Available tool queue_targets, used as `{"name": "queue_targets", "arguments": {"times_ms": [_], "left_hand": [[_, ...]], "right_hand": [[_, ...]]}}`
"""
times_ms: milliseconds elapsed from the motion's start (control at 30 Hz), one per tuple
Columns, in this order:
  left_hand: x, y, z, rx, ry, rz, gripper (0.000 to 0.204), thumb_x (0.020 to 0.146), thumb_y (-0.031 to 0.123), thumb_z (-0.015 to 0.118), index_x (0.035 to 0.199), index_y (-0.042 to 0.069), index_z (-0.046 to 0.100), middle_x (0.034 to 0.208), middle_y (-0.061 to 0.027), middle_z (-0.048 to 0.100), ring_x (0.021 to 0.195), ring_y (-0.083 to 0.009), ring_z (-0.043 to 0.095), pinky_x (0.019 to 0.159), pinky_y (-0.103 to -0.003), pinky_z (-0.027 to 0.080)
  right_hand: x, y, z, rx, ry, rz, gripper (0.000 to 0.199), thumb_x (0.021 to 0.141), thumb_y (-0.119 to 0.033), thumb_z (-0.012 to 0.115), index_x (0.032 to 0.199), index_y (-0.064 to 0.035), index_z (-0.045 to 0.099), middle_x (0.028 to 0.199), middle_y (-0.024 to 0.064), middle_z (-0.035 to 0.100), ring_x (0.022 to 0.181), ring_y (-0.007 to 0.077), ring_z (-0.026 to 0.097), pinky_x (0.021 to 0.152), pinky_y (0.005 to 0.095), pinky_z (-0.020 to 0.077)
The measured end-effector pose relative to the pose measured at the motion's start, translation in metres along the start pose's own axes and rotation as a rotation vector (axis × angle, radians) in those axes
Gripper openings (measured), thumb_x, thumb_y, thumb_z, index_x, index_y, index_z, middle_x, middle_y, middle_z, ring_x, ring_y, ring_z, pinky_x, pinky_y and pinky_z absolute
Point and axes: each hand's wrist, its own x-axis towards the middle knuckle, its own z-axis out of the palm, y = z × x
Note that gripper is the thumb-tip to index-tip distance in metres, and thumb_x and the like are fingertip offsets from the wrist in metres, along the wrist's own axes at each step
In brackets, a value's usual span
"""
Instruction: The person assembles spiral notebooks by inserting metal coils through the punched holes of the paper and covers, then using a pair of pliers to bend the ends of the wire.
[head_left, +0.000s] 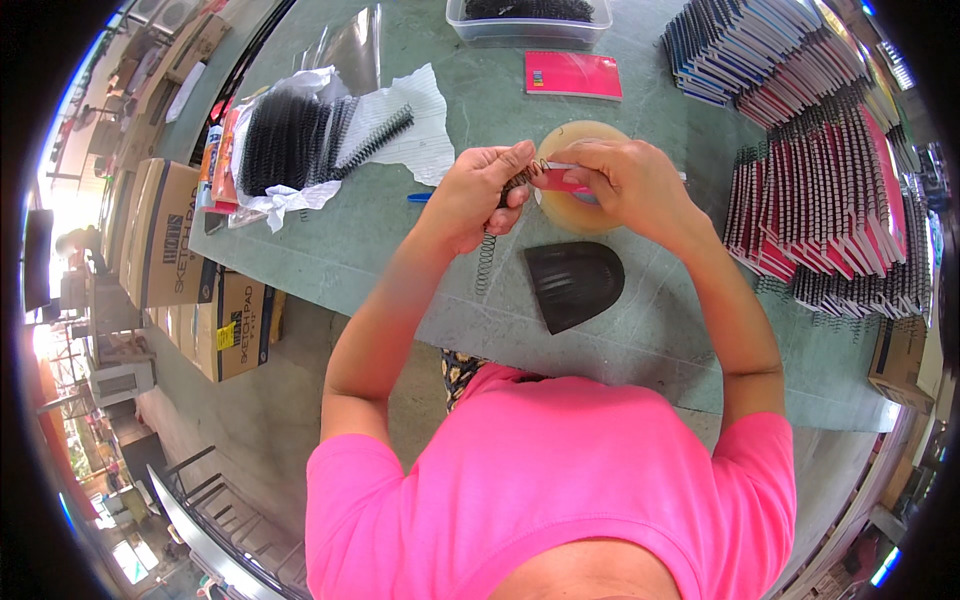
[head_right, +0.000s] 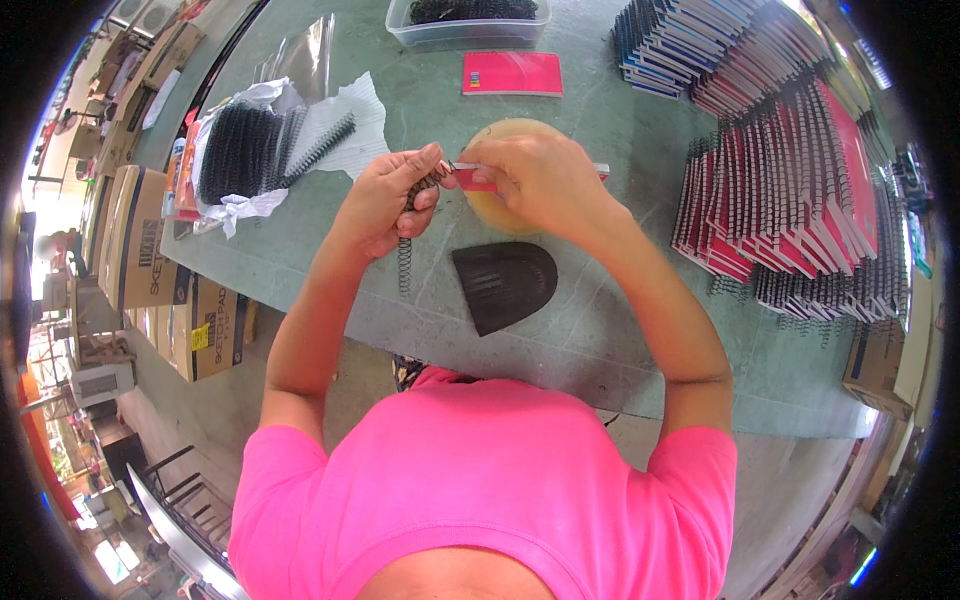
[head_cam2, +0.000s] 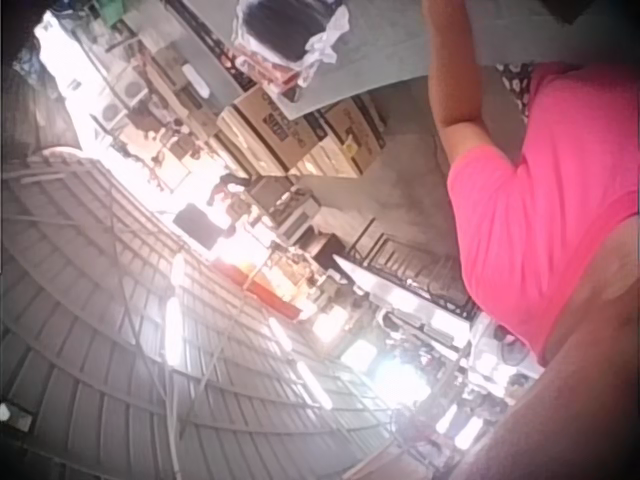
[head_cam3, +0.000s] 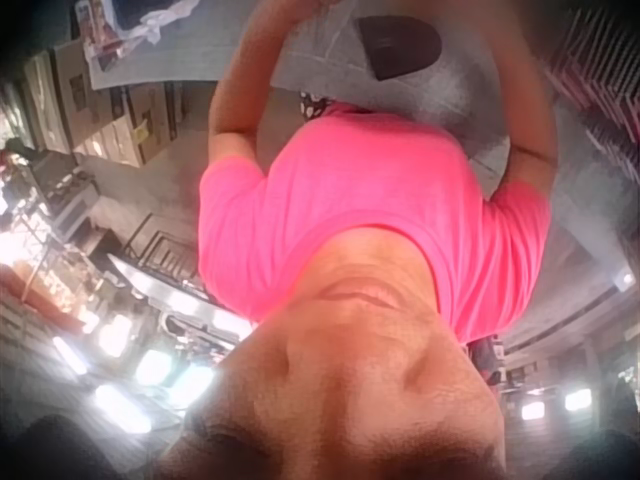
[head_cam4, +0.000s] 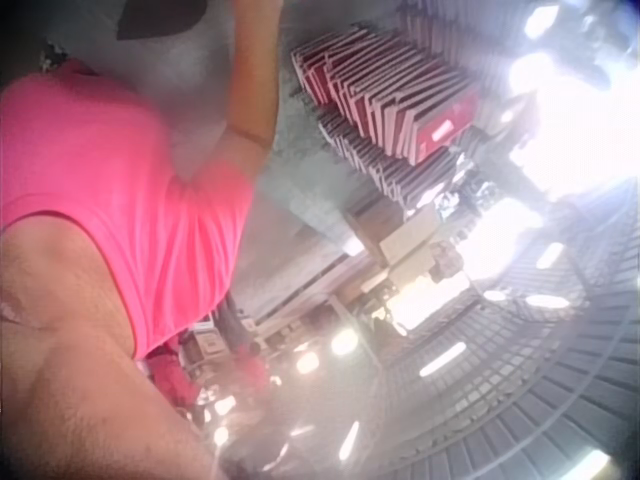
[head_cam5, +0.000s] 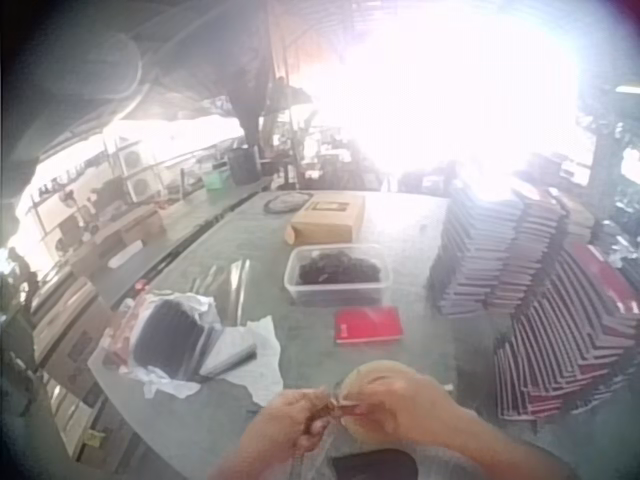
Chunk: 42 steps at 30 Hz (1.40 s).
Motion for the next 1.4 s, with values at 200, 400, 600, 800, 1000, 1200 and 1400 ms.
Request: {"name": "queue_targets", "arguments": {"times_ms": [200,400,600,800,1000,1200,1400], "left_hand": [[0.012,-0.008,0.011,0.924,0.391,0.815,0.026,0.09,0.028,0.059,0.094,0.002,0.06,0.059,-0.0038,0.048,0.049,-0.0135,0.049,0.047,-0.027,0.04],[0.005,0.011,-0.013,1.224,0.285,0.935,0.033,0.086,0.034,0.061,0.103,0.005,0.06,0.079,-0.0153,0.062,0.073,-0.03,0.061,0.066,-0.038,0.046],[-0.005,0.017,-0.016,1.178,0.258,0.656,0.023,0.081,0.021,0.064,0.098,0.005,0.059,0.081,-0.0147,0.059,0.075,-0.0309,0.059,0.067,-0.038,0.047],[-0.001,0.01,-0.01,1.158,0.23,0.586,0.022,0.076,0.021,0.068,0.089,0.007,0.057,0.082,-0.0126,0.054,0.075,-0.0308,0.056,0.066,-0.037,0.046],[-0.006,0.004,0.0,1.262,0.327,0.793,0.021,0.082,0.026,0.062,0.091,0.007,0.058,0.081,-0.0115,0.056,0.082,-0.0318,0.056,0.073,-0.039,0.045],[-0.009,-0.004,0.018,1.489,0.399,1.191,0.022,0.076,0.022,0.068,0.09,0.009,0.058,0.081,-0.0086,0.056,0.081,-0.0283,0.055,0.073,-0.039,0.044],[-0.026,-0.043,-0.037,1.787,0.182,0.624,0.061,0.062,0.028,0.079,0.115,0.009,0.055,0.104,-0.0152,0.052,0.099,-0.033,0.051,0.088,-0.042,0.042]], "right_hand": [[0.006,-0.011,0.003,-0.099,0.032,0.036,0.02,0.079,-0.015,0.06,0.098,-0.0104,0.064,0.092,0.0102,0.064,0.087,0.0311,0.061,0.072,0.0405,0.0486],[0.006,-0.004,0.015,-0.029,0.153,0.037,0.019,0.081,-0.018,0.061,0.098,-0.0096,0.062,0.093,0.0098,0.064,0.083,0.0304,0.062,0.069,0.0394,0.0479],[0.007,-0.008,0.013,-0.1,0.139,0.018,0.019,0.082,-0.015,0.062,0.1,-0.009,0.06,0.092,0.0113,0.064,0.081,0.0308,0.061,0.067,0.0375,0.0473],[-0.001,-0.011,0.014,-0.099,0.131,0.097,0.026,0.082,-0.019,0.062,0.106,-0.0088,0.056,0.092,0.0123,0.064,0.079,0.0323,0.062,0.066,0.0384,0.0474],[-0.003,-0.016,0.015,-0.12,0.166,0.086,0.022,0.081,-0.018,0.062,0.101,-0.0095,0.06,0.089,0.0099,0.065,0.076,0.0306,0.062,0.065,0.0382,0.0476],[-0.006,-0.007,0.009,-0.36,0.054,0.015,0.016,0.08,-0.019,0.062,0.095,-0.0122,0.063,0.089,0.0053,0.065,0.076,0.0266,0.063,0.063,0.0367,0.0479],[-0.002,-0.013,0.014,-0.131,0.162,0.077,0.017,0.081,-0.025,0.062,0.092,-0.0125,0.063,0.085,0.004,0.066,0.077,0.0261,0.063,0.064,0.0365,0.0484]]}}
